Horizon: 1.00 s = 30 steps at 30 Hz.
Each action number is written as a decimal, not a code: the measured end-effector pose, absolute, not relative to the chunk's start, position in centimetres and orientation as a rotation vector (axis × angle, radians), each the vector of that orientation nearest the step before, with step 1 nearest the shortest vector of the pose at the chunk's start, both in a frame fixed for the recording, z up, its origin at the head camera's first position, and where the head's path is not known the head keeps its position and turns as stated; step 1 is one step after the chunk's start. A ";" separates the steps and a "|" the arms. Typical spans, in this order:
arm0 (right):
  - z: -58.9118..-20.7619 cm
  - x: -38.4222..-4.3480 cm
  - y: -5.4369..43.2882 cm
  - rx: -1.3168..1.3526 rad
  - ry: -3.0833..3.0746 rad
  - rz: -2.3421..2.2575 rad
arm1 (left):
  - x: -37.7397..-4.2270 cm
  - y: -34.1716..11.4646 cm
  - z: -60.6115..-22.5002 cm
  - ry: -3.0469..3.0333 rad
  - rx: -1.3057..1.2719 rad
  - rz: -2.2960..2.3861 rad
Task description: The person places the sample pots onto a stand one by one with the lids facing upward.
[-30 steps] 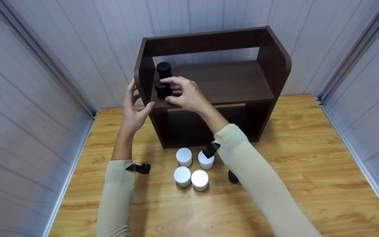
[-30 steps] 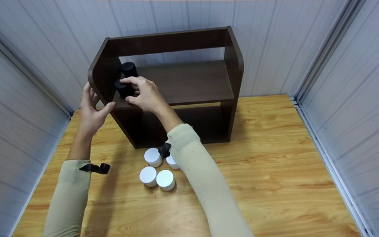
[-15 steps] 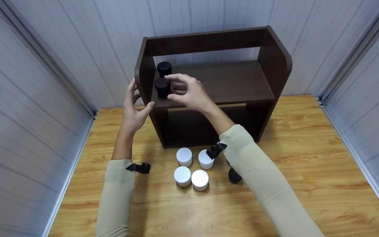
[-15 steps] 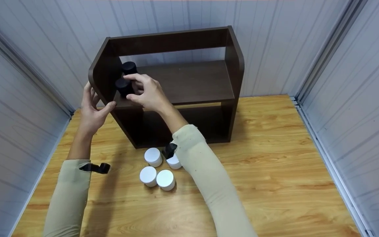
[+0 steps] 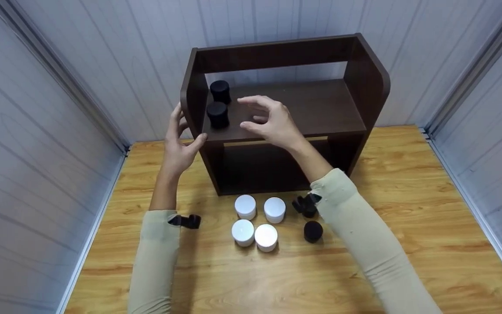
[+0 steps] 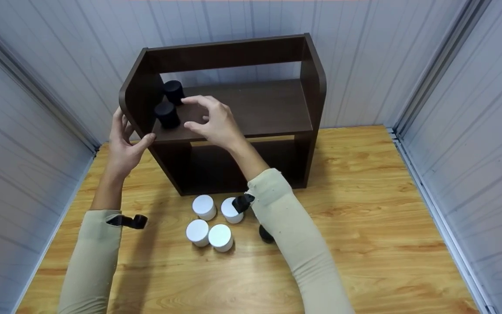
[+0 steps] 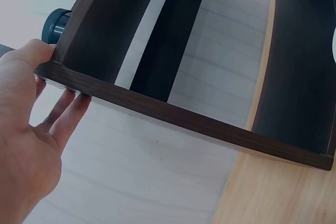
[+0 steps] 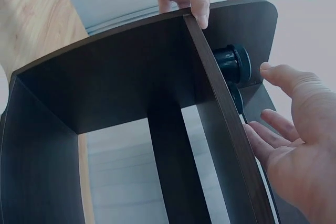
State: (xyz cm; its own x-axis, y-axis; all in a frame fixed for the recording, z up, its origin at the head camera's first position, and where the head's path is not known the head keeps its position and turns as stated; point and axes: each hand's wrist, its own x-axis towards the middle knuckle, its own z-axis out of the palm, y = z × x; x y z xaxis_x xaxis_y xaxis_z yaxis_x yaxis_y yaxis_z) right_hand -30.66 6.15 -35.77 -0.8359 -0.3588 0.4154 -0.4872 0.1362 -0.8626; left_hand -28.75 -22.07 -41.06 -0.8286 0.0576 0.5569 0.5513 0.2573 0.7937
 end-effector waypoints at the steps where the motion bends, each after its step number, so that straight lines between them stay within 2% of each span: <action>1: -35.8 -30.6 6.4 0.847 -2.279 1.806 | -28.7 -22.1 -41.0 -2.122 -0.555 -1.600; 16: -35.2 -29.0 10.6 0.827 -2.202 1.765 | -28.3 -21.7 -41.2 -2.157 -0.461 -1.655; 30: -35.7 -26.1 14.0 0.870 -2.312 1.606 | -28.5 -21.2 -41.6 -2.118 -0.405 -1.616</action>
